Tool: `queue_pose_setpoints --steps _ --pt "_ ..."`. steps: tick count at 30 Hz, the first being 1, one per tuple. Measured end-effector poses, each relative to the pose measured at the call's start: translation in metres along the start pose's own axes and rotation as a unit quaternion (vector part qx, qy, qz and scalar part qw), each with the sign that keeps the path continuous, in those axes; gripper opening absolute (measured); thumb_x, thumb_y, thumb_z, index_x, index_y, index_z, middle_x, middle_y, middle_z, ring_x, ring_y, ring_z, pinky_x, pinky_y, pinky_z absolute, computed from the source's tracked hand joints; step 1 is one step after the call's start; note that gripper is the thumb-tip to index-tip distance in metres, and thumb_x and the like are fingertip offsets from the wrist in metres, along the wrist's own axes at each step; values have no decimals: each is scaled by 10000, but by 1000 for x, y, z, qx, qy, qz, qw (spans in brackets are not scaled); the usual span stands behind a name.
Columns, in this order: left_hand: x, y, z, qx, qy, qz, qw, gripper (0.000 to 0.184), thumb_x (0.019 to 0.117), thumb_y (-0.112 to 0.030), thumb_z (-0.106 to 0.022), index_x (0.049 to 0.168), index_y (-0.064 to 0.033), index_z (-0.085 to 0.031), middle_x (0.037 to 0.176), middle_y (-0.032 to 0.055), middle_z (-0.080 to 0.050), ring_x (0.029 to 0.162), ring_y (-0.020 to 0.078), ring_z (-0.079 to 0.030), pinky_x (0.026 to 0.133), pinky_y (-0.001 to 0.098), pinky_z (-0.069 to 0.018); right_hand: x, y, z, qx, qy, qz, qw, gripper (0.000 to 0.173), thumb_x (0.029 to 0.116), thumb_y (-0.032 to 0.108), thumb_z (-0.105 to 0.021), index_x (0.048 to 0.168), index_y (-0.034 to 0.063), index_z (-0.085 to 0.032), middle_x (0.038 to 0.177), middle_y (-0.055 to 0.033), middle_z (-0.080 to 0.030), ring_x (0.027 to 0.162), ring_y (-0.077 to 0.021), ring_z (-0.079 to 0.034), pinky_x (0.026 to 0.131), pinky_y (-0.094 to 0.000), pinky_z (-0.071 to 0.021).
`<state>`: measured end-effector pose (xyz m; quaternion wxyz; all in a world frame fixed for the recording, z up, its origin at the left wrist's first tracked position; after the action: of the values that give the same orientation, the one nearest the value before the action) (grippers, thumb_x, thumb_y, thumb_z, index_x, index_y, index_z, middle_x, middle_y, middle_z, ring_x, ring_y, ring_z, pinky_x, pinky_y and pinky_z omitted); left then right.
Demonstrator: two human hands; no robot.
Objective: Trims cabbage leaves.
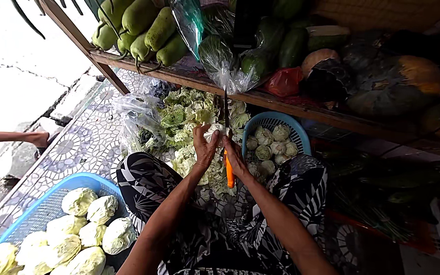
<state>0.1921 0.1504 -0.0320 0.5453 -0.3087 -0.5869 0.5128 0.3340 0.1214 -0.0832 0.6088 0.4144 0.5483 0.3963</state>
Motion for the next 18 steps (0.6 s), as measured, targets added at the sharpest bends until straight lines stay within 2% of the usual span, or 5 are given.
queue_pose_setpoints --steps 5,9,11,14,18 --pt "0 44 -10 -70 42 221 972 370 1066 -403 -517 1183 -61 -600 925 91 -648 744 141 -609 672 346 -530 5 9 2 -106 17 30 994 464 1081 407 -479 948 -17 -612 623 -35 -486 492 -125 -485 529 -297 -480" --pt "-3 65 -14 -242 40 335 910 634 1076 -585 -287 1413 -85 -482 1266 130 -616 1094 212 -622 915 437 -539 15 -8 14 -49 24 -11 998 482 1077 484 -441 1096 30 -604 646 -17 -475 479 -104 -473 480 -257 -468" --pt "-3 63 -13 -311 21 364 878 681 1056 -639 -217 1422 -131 -485 1227 104 -649 1060 213 -650 878 439 -560 26 -23 29 -178 6 -20 984 610 1050 564 -448 1310 26 -572 887 -149 -612 694 -230 -598 670 -399 -535" --pt "-3 58 -12 -361 2 383 850 652 1076 -599 -215 1430 -114 -469 1234 128 -634 1070 246 -643 886 472 -551 35 -53 38 -346 4 -68 936 708 1081 576 -275 1400 6 -548 1282 -262 -634 1177 -398 -622 1009 -584 -452" --pt "-5 48 -17 -363 12 400 841 490 1107 -400 -242 1389 -76 -477 1273 162 -607 1111 290 -623 890 515 -536 38 -94 36 -391 13 -116 913 603 1121 443 -256 1376 -9 -563 1318 -251 -620 1227 -377 -608 1044 -546 -445"
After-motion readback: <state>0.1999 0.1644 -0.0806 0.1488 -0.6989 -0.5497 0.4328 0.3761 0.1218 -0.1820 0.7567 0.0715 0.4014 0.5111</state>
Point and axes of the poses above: each hand's wrist, its own x-axis towards the middle knuckle, its own z-axis out of the back of the hand, y = z × x, the point moved 10 cm from there along x, towards the middle knuckle
